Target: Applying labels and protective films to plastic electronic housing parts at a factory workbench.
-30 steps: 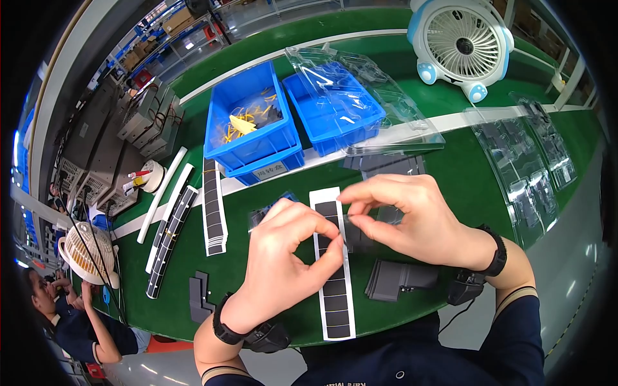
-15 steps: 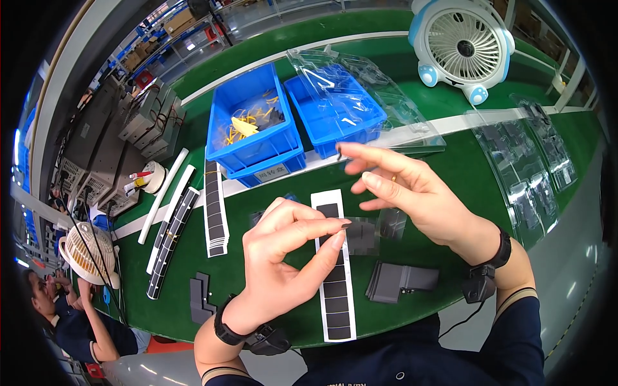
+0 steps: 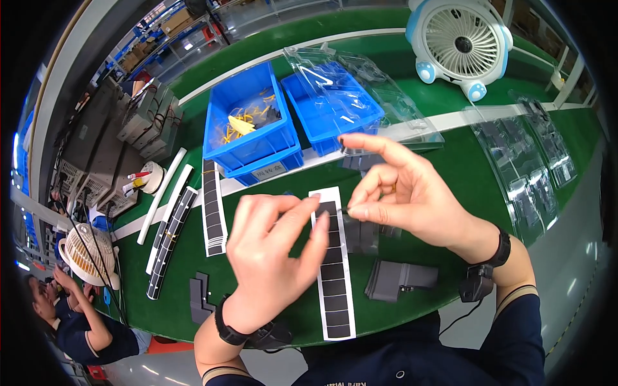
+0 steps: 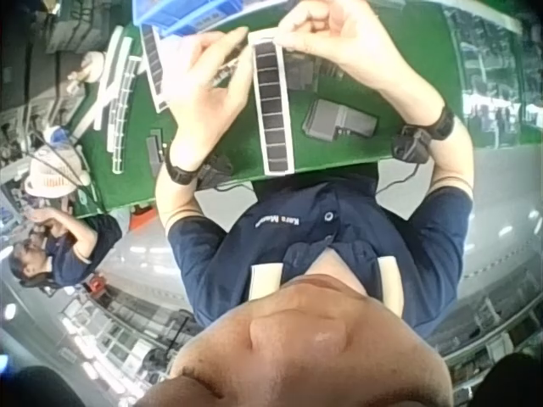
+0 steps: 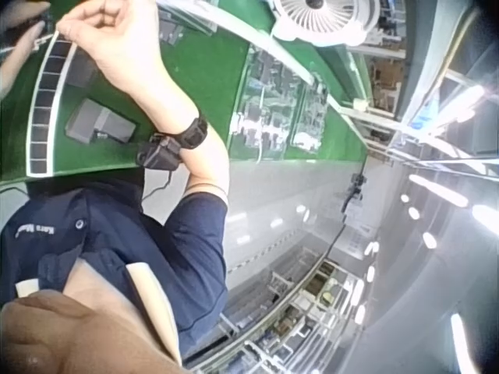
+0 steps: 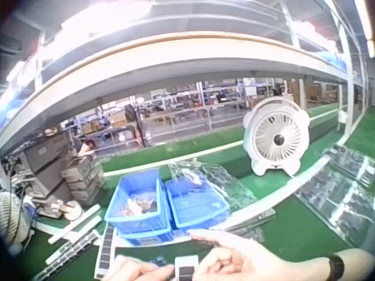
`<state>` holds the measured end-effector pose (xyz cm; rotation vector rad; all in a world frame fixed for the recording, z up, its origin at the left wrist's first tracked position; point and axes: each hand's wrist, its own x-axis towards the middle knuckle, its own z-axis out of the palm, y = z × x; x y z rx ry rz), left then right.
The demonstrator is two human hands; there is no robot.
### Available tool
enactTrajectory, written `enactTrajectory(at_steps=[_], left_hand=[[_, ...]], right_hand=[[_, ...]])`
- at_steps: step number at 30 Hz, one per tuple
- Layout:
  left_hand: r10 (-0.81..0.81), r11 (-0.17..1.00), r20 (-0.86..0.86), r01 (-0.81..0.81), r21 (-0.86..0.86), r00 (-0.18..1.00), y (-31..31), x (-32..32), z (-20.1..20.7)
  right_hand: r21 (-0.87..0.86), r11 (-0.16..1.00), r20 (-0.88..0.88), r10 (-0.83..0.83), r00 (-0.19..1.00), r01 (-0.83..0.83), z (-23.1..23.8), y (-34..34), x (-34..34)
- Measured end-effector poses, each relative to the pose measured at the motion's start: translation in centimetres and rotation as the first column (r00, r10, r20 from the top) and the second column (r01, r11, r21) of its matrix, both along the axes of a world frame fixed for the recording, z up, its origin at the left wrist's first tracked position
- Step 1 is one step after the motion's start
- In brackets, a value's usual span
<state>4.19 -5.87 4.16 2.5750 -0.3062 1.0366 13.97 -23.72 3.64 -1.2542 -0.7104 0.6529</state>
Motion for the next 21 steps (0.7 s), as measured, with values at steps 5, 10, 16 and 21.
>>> enactTrajectory(at_steps=[5,10,16,21], left_hand=[[-0.756,0.262,0.034,0.349,-0.9,0.653,-2.1,-5.7,1.7],[-0.948,-0.297,0.207,0.439,-0.848,-0.241,-5.0,-9.1,0.9],[-0.959,0.002,-0.185,0.648,-0.762,-0.215,-6.5,-6.7,2.8],[-0.873,0.197,-0.471,0.79,-0.58,-0.128,-7.0,-8.8,3.0]], right_hand=[[0.055,0.996,0.126,-0.08,0.989,0.073,-0.2,0.1,0.9],[-0.044,0.997,0.169,-0.055,0.984,0.063,-0.4,0.8,0.9],[0.009,0.998,0.174,-0.066,0.982,0.066,-1.7,-0.1,1.2],[0.035,0.999,0.185,-0.035,0.982,0.029,-1.8,0.9,0.5]])
